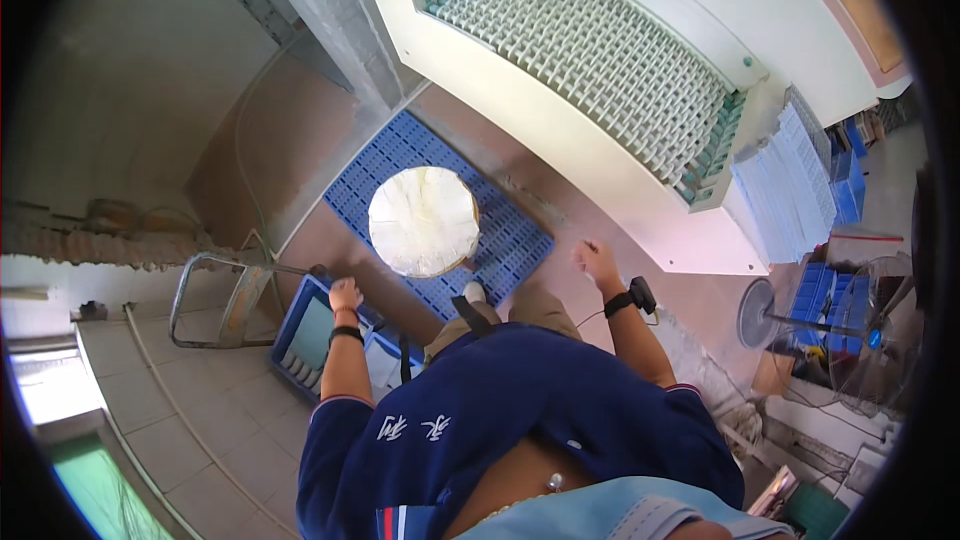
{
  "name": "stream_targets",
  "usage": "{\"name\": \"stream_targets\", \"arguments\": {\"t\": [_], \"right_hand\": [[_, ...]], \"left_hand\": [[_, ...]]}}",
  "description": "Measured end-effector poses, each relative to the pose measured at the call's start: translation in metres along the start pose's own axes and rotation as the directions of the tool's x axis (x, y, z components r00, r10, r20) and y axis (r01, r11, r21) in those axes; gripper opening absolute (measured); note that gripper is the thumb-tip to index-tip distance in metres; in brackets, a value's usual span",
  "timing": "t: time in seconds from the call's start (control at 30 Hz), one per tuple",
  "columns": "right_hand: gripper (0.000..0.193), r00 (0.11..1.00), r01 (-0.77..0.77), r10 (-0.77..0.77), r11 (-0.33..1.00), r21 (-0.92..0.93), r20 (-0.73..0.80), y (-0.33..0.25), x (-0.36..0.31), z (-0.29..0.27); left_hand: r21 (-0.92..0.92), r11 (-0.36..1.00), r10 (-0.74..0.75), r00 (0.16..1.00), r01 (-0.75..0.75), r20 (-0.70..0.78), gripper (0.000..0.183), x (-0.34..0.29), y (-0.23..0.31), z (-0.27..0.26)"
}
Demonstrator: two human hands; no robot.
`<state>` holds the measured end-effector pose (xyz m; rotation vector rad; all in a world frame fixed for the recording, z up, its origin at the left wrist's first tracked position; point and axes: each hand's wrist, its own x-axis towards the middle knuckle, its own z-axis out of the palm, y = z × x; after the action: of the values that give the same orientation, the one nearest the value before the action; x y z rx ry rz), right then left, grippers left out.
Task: The recorder is organizing and stacking metal plates into containers and onto a machine.
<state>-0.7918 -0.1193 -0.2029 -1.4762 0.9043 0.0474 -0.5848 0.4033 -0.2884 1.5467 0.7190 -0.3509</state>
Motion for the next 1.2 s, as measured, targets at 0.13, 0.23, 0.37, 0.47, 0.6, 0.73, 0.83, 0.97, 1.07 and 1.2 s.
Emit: {"name": "stream_targets", "arguments": {"t": [0.13, 0.23, 0.37, 0.47, 0.6, 0.73, 0.83, 0.97, 1.07, 1.2], "right_hand": [[0.02, 0.992, 0.124, -0.127, 0.986, 0.112, 0.023, -0.065, -0.009, 0.005], [0.018, 0.987, 0.156, -0.151, 0.982, 0.109, -0.054, -0.089, -0.02, -0.018], [0.017, 0.926, 0.374, -0.368, 0.925, 0.065, -0.088, -0.135, -0.008, -0.041], [0.018, 0.883, 0.437, -0.422, 0.899, 0.033, -0.203, -0.138, -0.001, -0.074], [0.017, 0.881, 0.456, -0.431, 0.884, 0.105, -0.195, -0.154, 0.011, -0.088], [0.016, 0.886, 0.451, -0.423, 0.882, 0.139, -0.19, -0.155, 0.023, -0.102], [0.016, 0.876, 0.468, -0.433, 0.87, 0.153, -0.213, -0.154, 0.028, -0.103], [0.016, 0.867, 0.493, -0.455, 0.842, 0.218, -0.203, -0.161, 0.034, -0.116], [0.016, 0.843, 0.521, -0.467, 0.832, 0.188, -0.267, -0.152, 0.025, -0.119], [0.016, 0.847, 0.517, -0.449, 0.82, 0.244, -0.286, -0.146, 0.028, -0.122]], "left_hand": [[0.762, 0.002, 0.756, 0.5, -0.648, 0.422, 0.018, 0.094, 0.008, -0.004], [0.416, 0.878, 0.18, 0.968, -0.238, 0.174, 0.016, 0.07, 0.032, 0.102], [0.817, 0.366, 0.281, 0.89, -0.445, 0.359, 0.023, 0.072, -0.027, 0.087], [0.664, -0.502, 0.001, 0.768, -0.554, 0.641, 0.025, 0.032, -0.019, 0.123], [0.79, -0.386, 0.008, 0.855, -0.476, 0.519, 0.032, 0.013, -0.027, 0.076], [0.95, -0.038, 0.091, 0.946, -0.309, 0.311, 0.018, 0.002, -0.017, 0.004], [0.982, -0.077, 0.089, 0.98, -0.173, 0.18, 0.024, -0.012, -0.003, -0.006], [0.874, 0.471, 0.212, 0.946, 0.12, -0.245, 0.033, -0.006, 0.043, -0.089], [0.914, -0.38, 0.303, 0.953, 0.145, -0.025, 0.038, -0.022, 0.123, -0.022], [0.891, -0.416, 0.533, 0.842, 0.179, 0.08, 0.022, -0.034, 0.207, -0.002]]}}
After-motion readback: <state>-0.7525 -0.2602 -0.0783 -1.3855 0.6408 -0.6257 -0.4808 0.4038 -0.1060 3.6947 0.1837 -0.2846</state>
